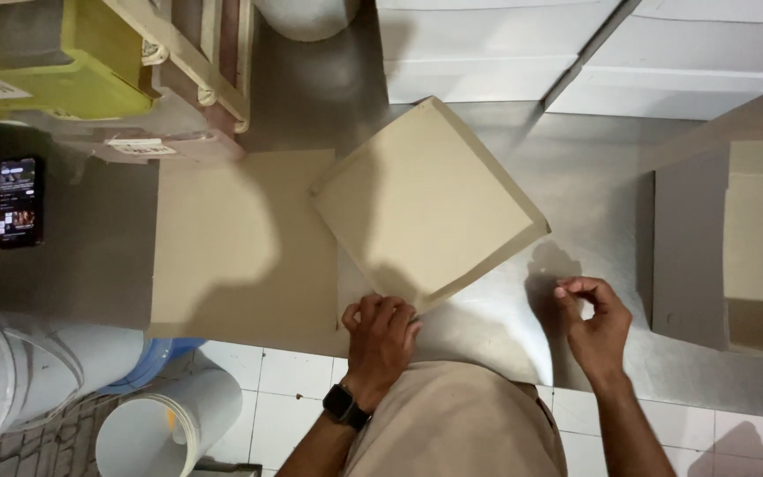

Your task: Folding cardboard sheets into boxes and stacking them

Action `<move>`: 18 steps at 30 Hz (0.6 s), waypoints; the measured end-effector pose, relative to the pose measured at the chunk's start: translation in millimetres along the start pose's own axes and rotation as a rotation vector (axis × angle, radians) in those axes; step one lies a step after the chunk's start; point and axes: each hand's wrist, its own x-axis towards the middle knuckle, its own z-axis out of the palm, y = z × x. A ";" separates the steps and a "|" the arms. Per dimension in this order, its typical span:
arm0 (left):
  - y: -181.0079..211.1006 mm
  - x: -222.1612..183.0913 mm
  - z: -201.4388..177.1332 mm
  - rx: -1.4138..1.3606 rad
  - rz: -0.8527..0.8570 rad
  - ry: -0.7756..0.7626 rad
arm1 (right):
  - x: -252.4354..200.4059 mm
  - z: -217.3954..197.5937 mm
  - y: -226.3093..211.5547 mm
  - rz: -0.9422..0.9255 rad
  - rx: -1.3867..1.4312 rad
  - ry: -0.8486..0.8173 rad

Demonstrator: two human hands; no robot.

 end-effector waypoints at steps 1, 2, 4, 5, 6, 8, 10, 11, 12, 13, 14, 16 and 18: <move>-1.0 1.7 2.3 0.000 0.003 0.000 | -1.7 1.1 1.4 0.000 0.001 0.003; -2.0 3.4 4.5 0.004 0.022 0.052 | -3.4 2.3 2.6 0.011 0.006 -0.004; -4.7 4.6 6.4 0.007 0.044 0.105 | -4.6 5.1 4.8 0.022 0.012 -0.008; -5.6 4.6 6.2 0.027 0.025 0.089 | -4.8 5.3 5.6 0.052 0.016 0.005; -6.4 4.6 6.3 0.047 0.006 0.074 | -4.9 5.4 6.7 0.083 0.019 0.019; -9.3 1.8 3.9 0.073 0.024 0.084 | -2.8 3.8 12.9 0.103 0.034 0.040; -10.4 0.2 2.3 0.098 0.038 0.097 | -0.7 2.2 10.6 0.120 0.048 0.059; -10.1 -0.7 1.5 0.088 0.044 0.119 | -0.3 1.8 5.4 0.152 0.039 0.065; -10.1 -1.8 0.5 0.077 0.049 0.142 | 0.0 1.8 0.0 0.185 0.031 0.071; -9.4 -1.9 -1.6 0.076 0.050 0.140 | -1.1 0.1 4.8 0.187 0.030 0.073; -9.1 -2.2 -4.0 0.089 0.072 0.138 | -2.4 -1.3 9.2 0.161 0.023 0.080; -11.5 -1.8 -6.0 0.105 0.091 0.142 | 0.8 -3.3 14.9 0.128 0.018 0.085; -15.8 -7.5 -6.5 0.038 0.115 0.072 | 1.6 -5.5 18.4 0.231 0.051 0.120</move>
